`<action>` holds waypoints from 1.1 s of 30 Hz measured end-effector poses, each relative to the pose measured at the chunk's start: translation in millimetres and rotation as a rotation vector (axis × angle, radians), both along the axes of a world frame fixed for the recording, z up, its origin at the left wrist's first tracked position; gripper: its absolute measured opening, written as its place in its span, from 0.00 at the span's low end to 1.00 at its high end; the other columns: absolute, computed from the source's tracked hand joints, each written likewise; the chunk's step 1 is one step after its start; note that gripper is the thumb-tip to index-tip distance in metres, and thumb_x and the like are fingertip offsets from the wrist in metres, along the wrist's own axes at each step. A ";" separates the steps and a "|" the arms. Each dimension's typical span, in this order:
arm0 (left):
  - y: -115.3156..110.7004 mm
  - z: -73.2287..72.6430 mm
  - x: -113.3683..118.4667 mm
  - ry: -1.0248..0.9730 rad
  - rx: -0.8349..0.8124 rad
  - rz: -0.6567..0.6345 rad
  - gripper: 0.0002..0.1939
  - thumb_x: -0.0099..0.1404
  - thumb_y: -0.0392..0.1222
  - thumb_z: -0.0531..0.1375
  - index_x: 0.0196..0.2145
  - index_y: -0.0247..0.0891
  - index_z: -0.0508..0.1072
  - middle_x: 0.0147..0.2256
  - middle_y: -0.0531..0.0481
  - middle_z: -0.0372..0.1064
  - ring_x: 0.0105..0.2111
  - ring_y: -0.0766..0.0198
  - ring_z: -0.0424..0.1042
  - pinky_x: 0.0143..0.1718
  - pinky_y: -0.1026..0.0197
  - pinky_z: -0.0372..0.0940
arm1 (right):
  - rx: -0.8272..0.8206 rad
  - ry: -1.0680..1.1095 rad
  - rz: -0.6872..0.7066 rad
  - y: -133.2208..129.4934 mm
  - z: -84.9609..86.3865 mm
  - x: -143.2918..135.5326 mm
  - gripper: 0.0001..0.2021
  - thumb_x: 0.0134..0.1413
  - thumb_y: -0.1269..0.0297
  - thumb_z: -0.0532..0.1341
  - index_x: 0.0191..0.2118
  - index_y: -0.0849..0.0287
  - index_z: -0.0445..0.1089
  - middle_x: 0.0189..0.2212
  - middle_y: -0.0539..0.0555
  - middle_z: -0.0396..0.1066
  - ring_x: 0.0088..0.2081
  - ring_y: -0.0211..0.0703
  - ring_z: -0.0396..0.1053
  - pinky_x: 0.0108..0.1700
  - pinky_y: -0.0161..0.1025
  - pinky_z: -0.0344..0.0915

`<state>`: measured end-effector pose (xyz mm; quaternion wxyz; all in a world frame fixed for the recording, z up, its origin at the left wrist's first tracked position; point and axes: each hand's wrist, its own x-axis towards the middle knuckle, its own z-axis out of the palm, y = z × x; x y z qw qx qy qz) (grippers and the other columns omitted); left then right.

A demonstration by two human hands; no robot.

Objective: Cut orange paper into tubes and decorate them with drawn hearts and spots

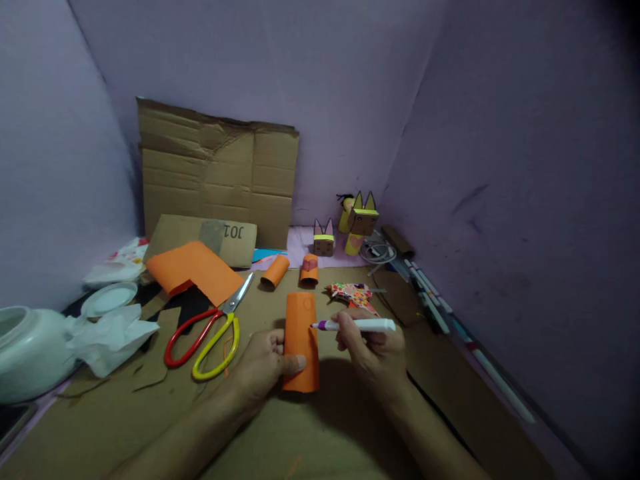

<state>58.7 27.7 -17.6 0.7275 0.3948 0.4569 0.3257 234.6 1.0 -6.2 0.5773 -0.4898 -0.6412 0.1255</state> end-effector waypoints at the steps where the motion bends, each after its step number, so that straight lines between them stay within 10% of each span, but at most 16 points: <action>1: -0.5 0.6 0.1 0.002 0.000 0.003 0.23 0.35 0.37 0.72 0.33 0.29 0.77 0.26 0.45 0.76 0.26 0.58 0.73 0.30 0.59 0.67 | 0.009 -0.011 0.000 0.2 -0.5 0.2 0.09 0.61 0.64 0.58 0.31 0.58 0.72 0.18 0.47 0.68 0.18 0.35 0.67 0.21 0.32 0.61; 33: -1.8 10.1 -0.7 -0.018 -0.020 -0.015 0.25 0.35 0.36 0.72 0.35 0.29 0.77 0.29 0.43 0.77 0.27 0.57 0.73 0.33 0.57 0.68 | -0.064 0.073 -0.001 3.9 2.7 3.0 0.12 0.61 0.62 0.58 0.28 0.59 0.72 0.16 0.47 0.68 0.17 0.35 0.67 0.20 0.30 0.62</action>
